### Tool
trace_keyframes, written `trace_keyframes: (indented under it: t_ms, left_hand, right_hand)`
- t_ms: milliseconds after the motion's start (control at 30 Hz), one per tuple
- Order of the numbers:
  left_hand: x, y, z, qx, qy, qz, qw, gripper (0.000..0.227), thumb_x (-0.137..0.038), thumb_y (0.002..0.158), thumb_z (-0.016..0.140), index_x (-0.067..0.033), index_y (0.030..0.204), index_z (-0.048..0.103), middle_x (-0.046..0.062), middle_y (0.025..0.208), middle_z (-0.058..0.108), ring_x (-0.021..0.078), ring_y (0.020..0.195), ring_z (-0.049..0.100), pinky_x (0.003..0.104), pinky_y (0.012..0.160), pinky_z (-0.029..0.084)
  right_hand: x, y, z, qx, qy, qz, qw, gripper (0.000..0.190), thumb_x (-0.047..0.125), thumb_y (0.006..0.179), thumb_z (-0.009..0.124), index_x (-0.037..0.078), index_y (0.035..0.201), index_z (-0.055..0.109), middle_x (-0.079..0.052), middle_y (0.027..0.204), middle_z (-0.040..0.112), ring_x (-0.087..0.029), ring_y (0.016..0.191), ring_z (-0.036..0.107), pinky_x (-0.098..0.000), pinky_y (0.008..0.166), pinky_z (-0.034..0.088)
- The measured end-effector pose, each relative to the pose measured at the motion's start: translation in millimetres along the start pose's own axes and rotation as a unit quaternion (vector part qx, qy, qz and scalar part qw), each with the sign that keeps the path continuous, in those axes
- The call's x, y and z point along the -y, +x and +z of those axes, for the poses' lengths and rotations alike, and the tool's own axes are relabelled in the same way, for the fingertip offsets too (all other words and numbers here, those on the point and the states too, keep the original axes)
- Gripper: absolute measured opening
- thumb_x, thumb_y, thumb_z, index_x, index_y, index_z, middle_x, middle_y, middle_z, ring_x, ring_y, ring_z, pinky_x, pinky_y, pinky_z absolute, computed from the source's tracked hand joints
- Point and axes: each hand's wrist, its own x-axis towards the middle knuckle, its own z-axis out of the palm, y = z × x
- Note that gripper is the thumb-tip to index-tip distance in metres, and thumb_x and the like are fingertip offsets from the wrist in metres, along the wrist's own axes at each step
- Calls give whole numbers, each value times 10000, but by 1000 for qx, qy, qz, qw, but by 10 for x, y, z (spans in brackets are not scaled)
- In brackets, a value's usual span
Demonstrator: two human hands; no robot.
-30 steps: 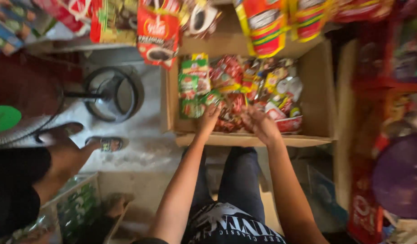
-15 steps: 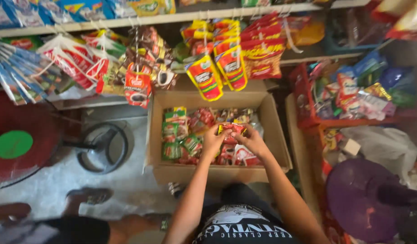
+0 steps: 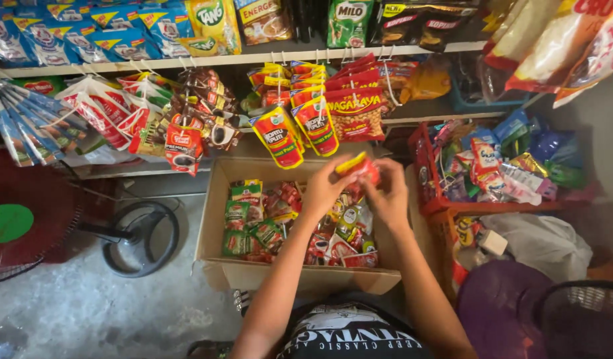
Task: Organizing various snack and condiment packets from a cardboard box onto retail shelves.
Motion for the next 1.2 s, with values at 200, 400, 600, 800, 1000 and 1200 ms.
trace_keyframes:
  t_ms: [200,400,600,800,1000,1200]
  left_hand:
    - [-795,178,316,20,-63,124,990,684,-166,905,775,-106,1493,430,118,1496,517,267,1326,580,384,1095,494]
    - [-701,293,562,1,36,224,974,665,-88,945,721,-127,1547,442,181,1628,392,361,1548,361,426,1252,354]
    - [-626,336,588,-4,47,199,979,681,-58,961,702,-142,1578,427,175,1650,361,356,1552,366,418,1236,382]
    - [-291,298,595,30,-19,132,991,690,-26,950,692,-158,1563,403,151,1659,259,280,1372,548,363,1099,530]
    - [1131,-135,388,52,-11,-16,998,511,-52,979,702,-132,1459,546,137,1483,460,207,1179,703,342,995,610]
    - [2420,-942,-166,96,-53,-192,975,395,-151,981,673,-92,1352,552,89,1273,683,203,1088,717,358,838,578]
  right_hand:
    - [146,436,-174,-130,16,-85,988,264,-43,1027,680,21,1232,527,-61,1245,603,-127,1114,636,-267,962,539]
    - [-67,739,-274,-159,50,-96,981,248,-28,1062,653,22,1275,536,-33,1202,585,-91,1094,587,-224,938,490]
    - [-53,792,-243,-157,67,-62,983,252,-10,1048,661,22,1269,545,-24,1161,596,-80,1027,584,-224,869,493]
    - [-288,696,-336,-121,-78,-89,986,327,68,1067,639,31,1377,545,-113,1384,501,-179,1188,589,-290,1032,507]
    - [-1019,-12,-329,-122,-182,6,976,293,80,1055,619,72,1346,580,-151,1418,428,-255,1219,569,-365,1059,516]
    - [-1930,-1052,-189,45,-233,165,957,319,36,907,627,57,1223,592,-138,1267,505,-300,1172,616,-416,994,551]
